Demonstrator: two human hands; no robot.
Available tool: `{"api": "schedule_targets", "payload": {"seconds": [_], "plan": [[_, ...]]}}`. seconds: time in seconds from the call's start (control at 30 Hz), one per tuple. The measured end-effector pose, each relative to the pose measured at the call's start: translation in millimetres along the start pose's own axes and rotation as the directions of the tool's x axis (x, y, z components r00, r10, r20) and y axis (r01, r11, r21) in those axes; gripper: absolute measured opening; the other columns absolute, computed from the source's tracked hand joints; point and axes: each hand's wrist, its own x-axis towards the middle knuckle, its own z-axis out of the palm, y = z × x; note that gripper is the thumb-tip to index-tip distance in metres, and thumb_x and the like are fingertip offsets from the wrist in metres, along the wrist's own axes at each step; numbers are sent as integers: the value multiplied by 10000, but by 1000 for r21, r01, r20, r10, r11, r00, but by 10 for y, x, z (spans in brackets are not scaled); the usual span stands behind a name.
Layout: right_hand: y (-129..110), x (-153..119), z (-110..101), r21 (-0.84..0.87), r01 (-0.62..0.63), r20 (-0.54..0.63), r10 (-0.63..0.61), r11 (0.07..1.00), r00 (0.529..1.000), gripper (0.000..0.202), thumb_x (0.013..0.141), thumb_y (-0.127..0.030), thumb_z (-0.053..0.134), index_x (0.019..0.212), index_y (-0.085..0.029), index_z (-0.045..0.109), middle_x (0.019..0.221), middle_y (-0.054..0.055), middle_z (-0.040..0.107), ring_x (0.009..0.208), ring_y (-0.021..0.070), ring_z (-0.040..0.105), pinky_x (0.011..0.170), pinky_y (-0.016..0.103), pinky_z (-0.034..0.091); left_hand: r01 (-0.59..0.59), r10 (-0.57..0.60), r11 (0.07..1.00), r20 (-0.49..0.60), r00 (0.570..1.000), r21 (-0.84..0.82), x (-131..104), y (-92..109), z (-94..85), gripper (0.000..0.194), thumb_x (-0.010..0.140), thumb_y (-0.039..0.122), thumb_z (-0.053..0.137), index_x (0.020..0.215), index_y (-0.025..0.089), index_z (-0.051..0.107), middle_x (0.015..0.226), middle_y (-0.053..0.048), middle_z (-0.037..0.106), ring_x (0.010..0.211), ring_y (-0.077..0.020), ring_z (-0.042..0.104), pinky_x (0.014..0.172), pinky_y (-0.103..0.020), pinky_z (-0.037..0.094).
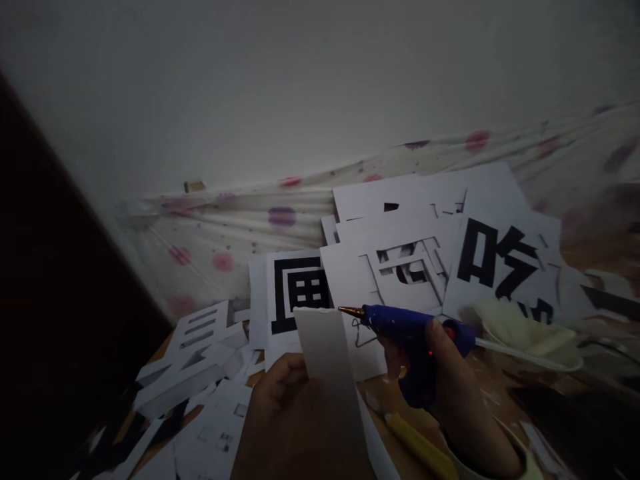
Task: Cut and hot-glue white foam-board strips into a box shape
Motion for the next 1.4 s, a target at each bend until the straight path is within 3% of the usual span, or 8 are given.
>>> {"api": "schedule_targets", "payload": {"seconds": [0.2, 0.37, 0.57, 0.8, 0.93, 1.07, 1.23, 1.4], "plan": [[8, 2, -1, 70, -78, 18, 77, 995, 997, 684, 669, -843, 547, 567, -176, 663, 479, 69, 612, 436, 168, 582, 399, 256, 479, 3, 0, 999, -57, 998, 53, 24, -14, -59, 203, 613, 274, 726, 796, 189, 707, 841, -68, 781, 797, -231, 733, 705, -280, 565], [23, -14, 31, 166, -129, -146, 154, 978, 977, 634, 546, -807, 695, 637, -180, 665, 553, 69, 664, 472, 180, 631, 418, 252, 530, -26, 22, 996, 48, 999, 81, 38, -81, -158, 208, 689, 282, 729, 878, 195, 710, 925, -68, 779, 846, -224, 730, 725, -267, 561], [144, 7, -75, 225, -212, -117, 243, 951, 963, 617, 510, -776, 746, 648, -177, 697, 629, 96, 715, 582, 221, 695, 534, 283, 596, -96, 86, 982, 68, 994, 162, 75, -120, -217, 194, 729, 262, 715, 909, 191, 719, 927, -75, 774, 853, -221, 725, 745, -270, 557], [98, -20, -2, 162, -170, -89, 186, 972, 979, 637, 538, -792, 713, 558, -157, 673, 495, 62, 630, 439, 138, 580, 418, 216, 494, -95, 90, 984, 41, 995, 152, 72, -105, -219, 208, 715, 292, 719, 897, 191, 719, 910, -82, 777, 826, -232, 728, 719, -284, 566], [123, -18, -7, 120, -149, -74, 159, 981, 985, 662, 596, -819, 648, 544, -159, 660, 458, 52, 593, 402, 128, 541, 383, 218, 455, -90, 91, 986, -1, 996, 137, 66, -102, -233, 215, 719, 296, 719, 908, 193, 716, 909, -74, 775, 797, -214, 722, 708, -280, 564], [181, -3, -56, 98, -191, -5, 192, 977, 981, 662, 572, -825, 657, 554, -163, 670, 464, 54, 595, 408, 133, 539, 388, 229, 460, -82, 82, 991, -2, 997, 108, 62, -84, -246, 223, 702, 287, 732, 897, 183, 706, 889, -72, 775, 751, -202, 716, 695, -285, 561], [154, -52, -16, 81, -197, -55, 201, 977, 978, 643, 555, -811, 686, 588, -169, 685, 491, 42, 598, 411, 121, 510, 388, 234, 455, -99, 103, 993, -55, 993, 65, 49, -55, -245, 217, 694, 294, 751, 871, 180, 699, 823, -59, 773, 690, -174, 703, 631, -244, 540], [33, -102, 100, -20, -194, -76, 192, 981, 978, 662, 543, -831, 670, 512, -171, 631, 394, -2, 482, 353, 89, 415, 343, 222, 376, -126, 130, 989, -54, 990, 76, 53, -54, -283, 263, 705, 341, 776, 895, 174, 703, 836, -63, 771, 632, -146, 670, 587, -220, 526]]}}
